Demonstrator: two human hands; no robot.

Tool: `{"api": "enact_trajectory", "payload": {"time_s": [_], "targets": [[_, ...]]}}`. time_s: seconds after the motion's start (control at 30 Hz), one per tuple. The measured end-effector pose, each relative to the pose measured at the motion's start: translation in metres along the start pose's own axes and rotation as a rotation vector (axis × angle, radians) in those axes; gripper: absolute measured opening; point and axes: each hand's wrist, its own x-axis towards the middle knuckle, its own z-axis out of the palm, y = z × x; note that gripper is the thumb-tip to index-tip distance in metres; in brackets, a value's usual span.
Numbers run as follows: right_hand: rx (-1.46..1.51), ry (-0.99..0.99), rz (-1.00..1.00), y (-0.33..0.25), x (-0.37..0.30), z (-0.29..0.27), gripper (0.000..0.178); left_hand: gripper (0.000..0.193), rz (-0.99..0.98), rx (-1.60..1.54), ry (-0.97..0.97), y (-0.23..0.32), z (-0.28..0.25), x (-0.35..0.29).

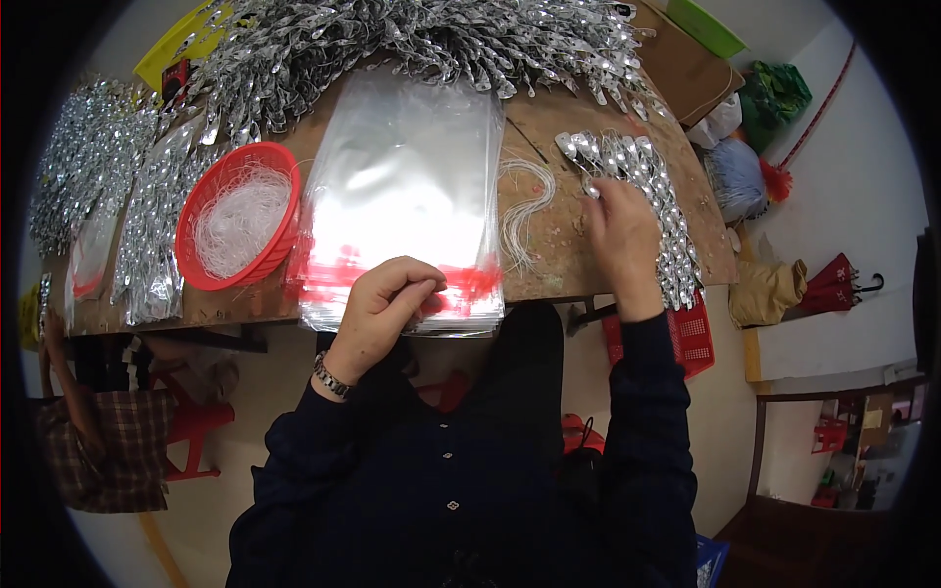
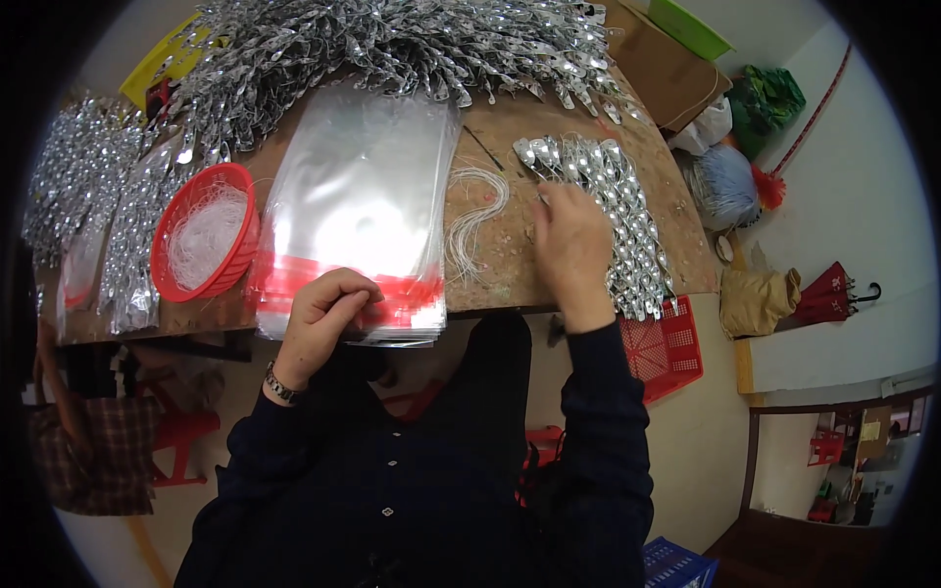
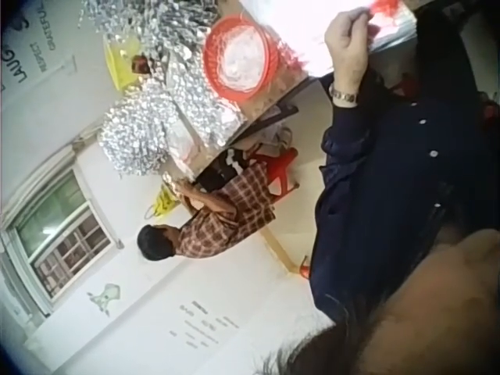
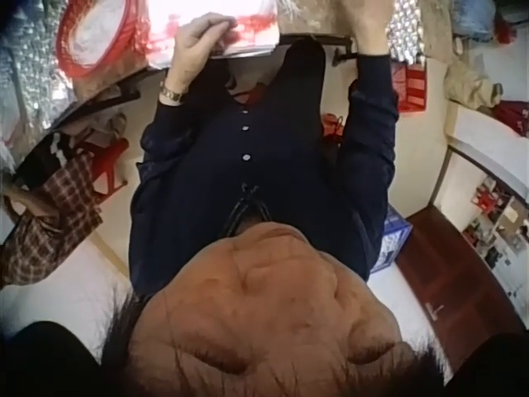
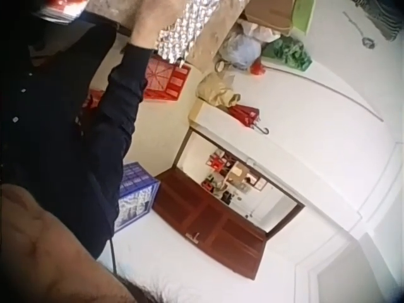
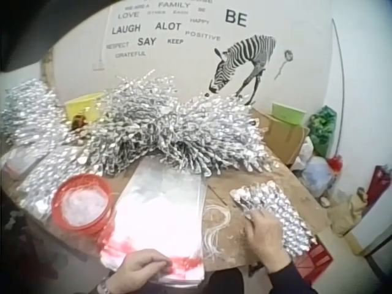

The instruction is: Packaging silver spiral decorations into clear plastic bags at a workbench.

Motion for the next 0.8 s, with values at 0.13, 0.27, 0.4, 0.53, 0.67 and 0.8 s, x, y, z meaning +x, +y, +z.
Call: {"api": "enact_trajectory", "payload": {"time_s": [0.13, 0.27, 0.4, 0.53, 0.67, 0.8], "targets": [[0.180, -0.098, -0.041, -0.044, -0.020, -0.008, 0.011, 0.013, 0.016, 0.019, -0.007, 0.008, 0.000, -0.003], [0.351, -0.186, -0.036, -0.069, -0.037, -0.015, 0.010, 0.013, 0.060, -0.003, -0.010, 0.023, -0.001, -0.006], [0.476, -0.218, -0.045, -0.087, -0.047, -0.016, 0.011, 0.013, 0.245, 0.242, -0.010, 0.052, -0.021, -0.008], [0.533, -0.244, -0.047, -0.094, -0.056, -0.018, 0.011, 0.013, 0.369, 0.536, 0.061, 0.084, -0.049, 0.002], [0.577, -0.235, -0.063, -0.101, -0.058, -0.020, 0.010, 0.014, 0.358, 0.726, 0.173, 0.103, -0.091, 0.023], [0.601, -0.236, -0.056, -0.112, -0.060, -0.025, 0.011, 0.017, 0.393, 1.059, 0.205, 0.115, -0.141, 0.056]]}}
